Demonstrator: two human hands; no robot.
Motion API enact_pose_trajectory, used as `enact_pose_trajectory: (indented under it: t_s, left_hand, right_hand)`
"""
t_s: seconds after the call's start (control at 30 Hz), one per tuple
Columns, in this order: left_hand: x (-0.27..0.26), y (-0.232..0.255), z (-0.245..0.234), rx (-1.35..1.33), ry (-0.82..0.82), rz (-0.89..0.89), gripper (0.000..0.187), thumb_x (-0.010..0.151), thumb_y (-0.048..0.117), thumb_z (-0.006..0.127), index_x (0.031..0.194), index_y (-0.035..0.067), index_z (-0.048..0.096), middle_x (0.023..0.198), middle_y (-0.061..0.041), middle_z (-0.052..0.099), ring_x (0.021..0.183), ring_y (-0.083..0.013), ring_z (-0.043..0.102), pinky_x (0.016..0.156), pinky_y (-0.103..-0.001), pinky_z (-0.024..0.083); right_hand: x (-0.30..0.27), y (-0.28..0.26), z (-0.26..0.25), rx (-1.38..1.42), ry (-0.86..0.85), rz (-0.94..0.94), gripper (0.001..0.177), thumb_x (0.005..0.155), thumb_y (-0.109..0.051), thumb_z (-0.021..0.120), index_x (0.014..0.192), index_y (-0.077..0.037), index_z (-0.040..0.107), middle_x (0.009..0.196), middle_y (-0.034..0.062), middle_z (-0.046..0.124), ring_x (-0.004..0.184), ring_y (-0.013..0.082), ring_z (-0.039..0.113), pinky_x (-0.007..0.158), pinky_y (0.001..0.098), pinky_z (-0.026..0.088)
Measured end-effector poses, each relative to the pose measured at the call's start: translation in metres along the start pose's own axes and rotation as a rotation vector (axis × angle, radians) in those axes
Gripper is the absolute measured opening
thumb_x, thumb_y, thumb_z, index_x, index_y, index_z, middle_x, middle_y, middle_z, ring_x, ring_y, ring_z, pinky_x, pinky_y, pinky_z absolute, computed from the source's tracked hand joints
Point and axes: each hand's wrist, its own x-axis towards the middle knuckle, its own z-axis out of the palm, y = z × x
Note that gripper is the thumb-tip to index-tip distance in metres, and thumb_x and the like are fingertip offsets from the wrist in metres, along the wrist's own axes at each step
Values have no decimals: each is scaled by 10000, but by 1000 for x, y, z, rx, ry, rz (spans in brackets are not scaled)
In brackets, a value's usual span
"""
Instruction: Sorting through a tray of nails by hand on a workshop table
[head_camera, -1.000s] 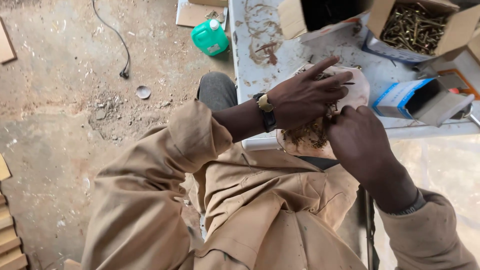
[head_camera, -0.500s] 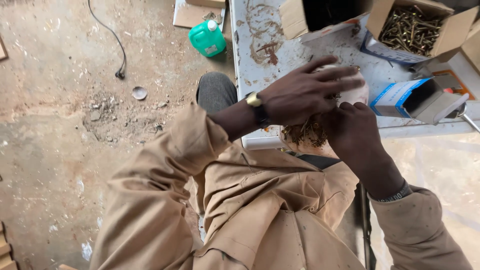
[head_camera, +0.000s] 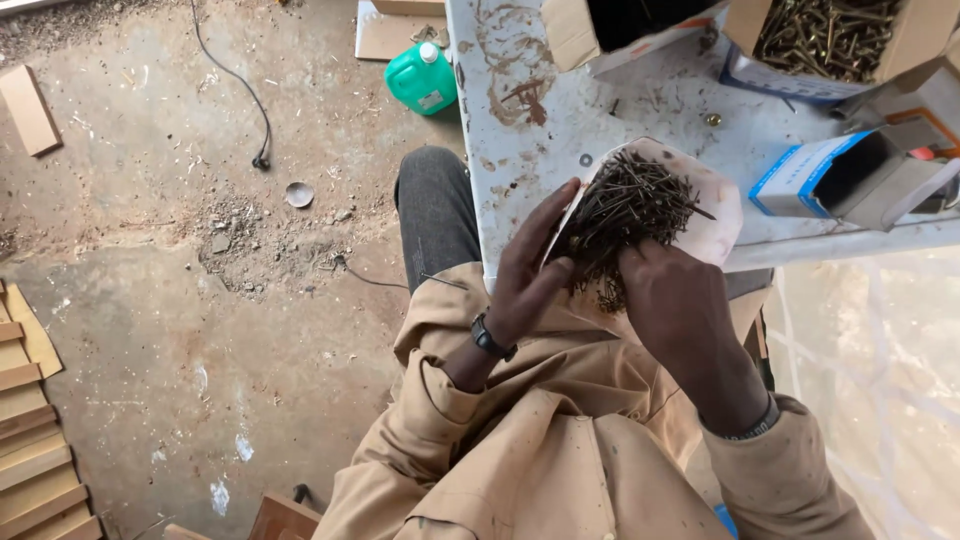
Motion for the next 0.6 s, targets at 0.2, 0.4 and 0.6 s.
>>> enact_pose_trajectory:
  t_s: [0.2,0.4,0.6]
  left_hand:
    - [14,12,-3,59,-15,88,510,1070,161,450,1555,4,453,1625,-197,418,1539,-366,377,1275,-504,361]
    - [14,3,-3,354,-1,315,730,1038,515,484,1578,31,397,1582,-234,456,1474,-399,446,1202,-539,419]
    - [-4,-11,-4,573,62,529,1041,891,665,654,1605,11,272,1608,-284,325,1489,-477,364,1190,-558,403]
  right_hand:
    - [5,1,-4,66,-77,-9,111,876,-62,602,916,-81,703,707,106,639,686,361,690,518,504,571]
    - [10,7,2,121,-54,-12,166,863,-66,610,1006,-94,688,740,97,636,697,374,691,531,525,582]
    - [16,-2,8,51,7,4,200,974,-29,566,1101,-84,711,773,108,679,656,300,700,545,445,617]
